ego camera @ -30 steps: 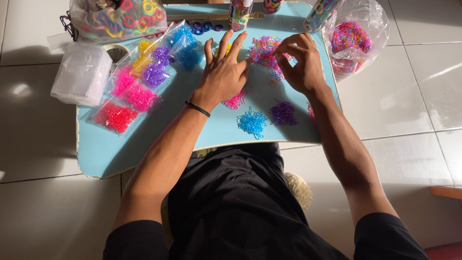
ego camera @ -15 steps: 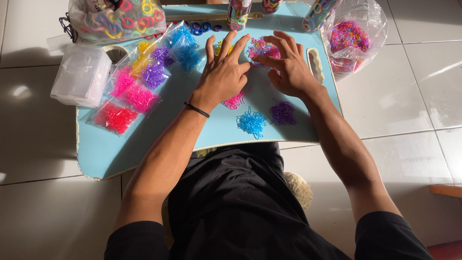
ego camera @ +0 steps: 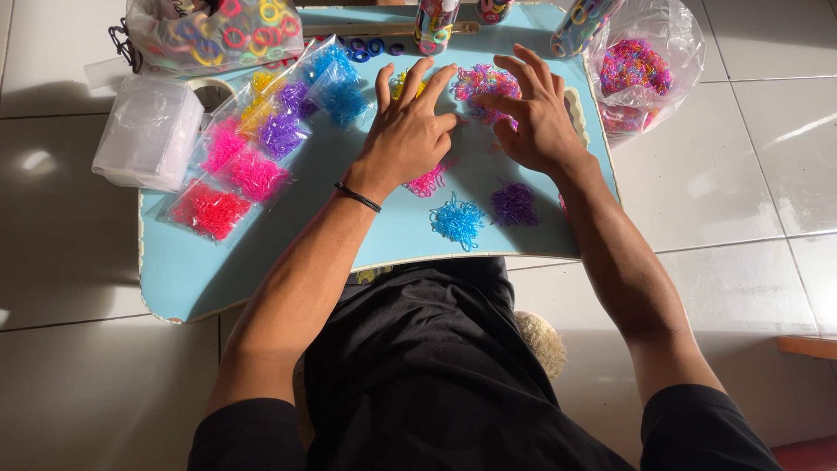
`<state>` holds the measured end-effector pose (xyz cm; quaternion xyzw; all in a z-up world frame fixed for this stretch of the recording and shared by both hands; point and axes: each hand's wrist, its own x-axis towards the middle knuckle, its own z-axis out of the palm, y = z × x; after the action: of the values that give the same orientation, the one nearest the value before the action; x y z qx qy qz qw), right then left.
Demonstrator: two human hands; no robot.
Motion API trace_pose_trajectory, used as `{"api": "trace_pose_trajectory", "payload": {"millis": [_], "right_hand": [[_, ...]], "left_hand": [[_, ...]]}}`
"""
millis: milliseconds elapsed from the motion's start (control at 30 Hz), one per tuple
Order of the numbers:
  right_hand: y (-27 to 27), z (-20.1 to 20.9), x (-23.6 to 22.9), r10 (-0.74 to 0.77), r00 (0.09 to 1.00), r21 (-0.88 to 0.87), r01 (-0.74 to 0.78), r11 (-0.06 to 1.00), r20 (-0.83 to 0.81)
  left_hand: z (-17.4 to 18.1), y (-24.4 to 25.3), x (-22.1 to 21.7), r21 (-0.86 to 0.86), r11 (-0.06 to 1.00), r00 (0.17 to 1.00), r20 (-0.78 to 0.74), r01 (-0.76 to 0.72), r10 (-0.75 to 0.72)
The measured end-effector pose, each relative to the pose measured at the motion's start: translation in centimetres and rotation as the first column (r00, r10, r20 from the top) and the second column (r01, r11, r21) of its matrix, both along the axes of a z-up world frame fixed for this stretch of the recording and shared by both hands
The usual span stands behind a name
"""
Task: Sorting small colorful rubber bands and placing them into plastic bags on a small table
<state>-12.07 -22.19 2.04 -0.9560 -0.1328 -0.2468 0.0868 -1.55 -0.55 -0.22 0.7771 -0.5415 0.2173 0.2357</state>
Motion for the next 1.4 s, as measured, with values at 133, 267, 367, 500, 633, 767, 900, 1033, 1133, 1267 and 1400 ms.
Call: {"api": "trace_pose_trajectory", "payload": {"millis": [133,267,367,500,633,767,900,1033,1133,1267,1400], "right_hand": [[0.5,-0.1,0.1,0.041,0.999,0.019,-0.041,0.999,-0.034],[1.0,-0.4,0.5,0.035,0.999,-0.042,-0.034,0.999,0.031],[1.5,-0.4,0.9,0.051,0.997,-0.063,-0.047,0.997,0.062],[1.9,-0.2,1.2,0.078,0.996,-0.041,-0.076,0.996,0.049],[2.2,0.0,1.2,0.080,0.996,-0.057,-0.077,0.995,0.050],[2.3,0.5,1.0,0.110,0.994,-0.088,-0.109,0.990,0.008],[2.1,0.6,0.7,0.156,0.987,-0.034,-0.158,0.987,-0.041],[1.6,2.0,-0.3,0.213,0.973,0.130,-0.200,0.971,-0.086],[1.1,3.7,-1.7,0.231,0.964,0.241,-0.194,0.951,-0.136],[-1.3,4.5,-4.4,0.195,0.962,0.301,-0.131,0.945,-0.192],[-2.9,4.3,-9.4,-0.038,0.979,0.254,0.090,0.963,-0.200]], "left_hand": [[0.2,0.0,0.2,-0.034,0.999,1.000,-0.008,0.018,-0.018],[0.8,0.3,0.3,-0.120,0.993,1.000,0.001,-0.006,0.007],[1.1,0.4,0.3,-0.150,0.989,1.000,0.001,-0.018,0.018],[1.3,0.5,0.4,-0.169,0.985,0.999,-0.014,-0.031,0.029],[1.6,0.7,0.2,-0.192,0.981,1.000,-0.023,-0.024,0.019],[1.8,0.6,0.3,-0.220,0.975,1.000,-0.020,-0.023,0.019],[1.8,0.7,0.5,-0.227,0.973,0.999,-0.026,-0.039,0.035],[1.8,0.8,0.6,-0.233,0.971,0.999,-0.023,-0.043,0.039],[1.3,1.0,0.7,-0.230,0.973,0.999,-0.039,-0.008,-0.001],[0.3,1.0,1.4,-0.135,0.990,0.993,-0.101,0.051,-0.065],[-0.3,0.8,1.1,-0.050,0.993,0.984,-0.135,0.109,-0.114]]}}
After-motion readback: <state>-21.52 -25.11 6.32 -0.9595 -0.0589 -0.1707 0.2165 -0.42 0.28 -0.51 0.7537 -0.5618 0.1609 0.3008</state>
